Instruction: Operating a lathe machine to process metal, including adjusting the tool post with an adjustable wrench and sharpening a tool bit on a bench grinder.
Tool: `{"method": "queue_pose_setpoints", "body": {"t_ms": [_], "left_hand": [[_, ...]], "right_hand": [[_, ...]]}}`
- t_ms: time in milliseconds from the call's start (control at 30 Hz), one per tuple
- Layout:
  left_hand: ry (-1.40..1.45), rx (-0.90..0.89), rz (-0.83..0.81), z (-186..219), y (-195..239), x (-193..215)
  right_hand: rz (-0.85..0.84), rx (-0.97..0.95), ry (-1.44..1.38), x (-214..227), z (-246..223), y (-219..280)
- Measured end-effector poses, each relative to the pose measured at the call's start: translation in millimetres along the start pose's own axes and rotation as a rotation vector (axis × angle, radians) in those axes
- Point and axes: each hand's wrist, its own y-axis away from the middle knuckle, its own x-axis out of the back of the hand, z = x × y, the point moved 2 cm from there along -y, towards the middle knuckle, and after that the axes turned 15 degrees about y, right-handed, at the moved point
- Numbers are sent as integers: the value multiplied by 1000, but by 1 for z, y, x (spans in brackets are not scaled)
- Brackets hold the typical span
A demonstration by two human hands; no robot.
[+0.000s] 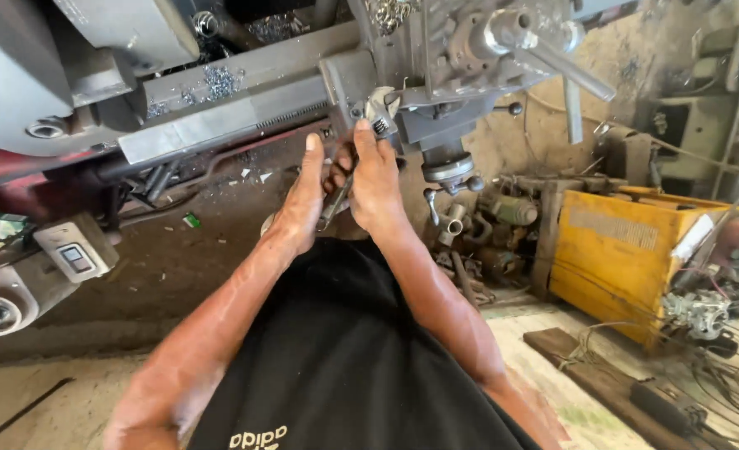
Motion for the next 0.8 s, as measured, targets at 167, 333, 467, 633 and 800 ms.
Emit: {"method": "queue_pose_setpoints", "body": {"t_ms": [167,333,467,633,800], "left_hand": [[-68,-321,80,79,6,65],[-206,-446,-85,-1,16,-48],[-381,-800,-412,-102,-32,-98],[-271,-435,-25,17,-23,-43],[-350,-466,115,30,-71,-42]], "right_hand": [[-198,185,97,-4,-1,-12],[-181,147,147,21,-6,-27],[-380,130,596,94,-52,-47],[-383,138,1201,100,-110,-51],[-329,366,1542,96,-140,-52]]}}
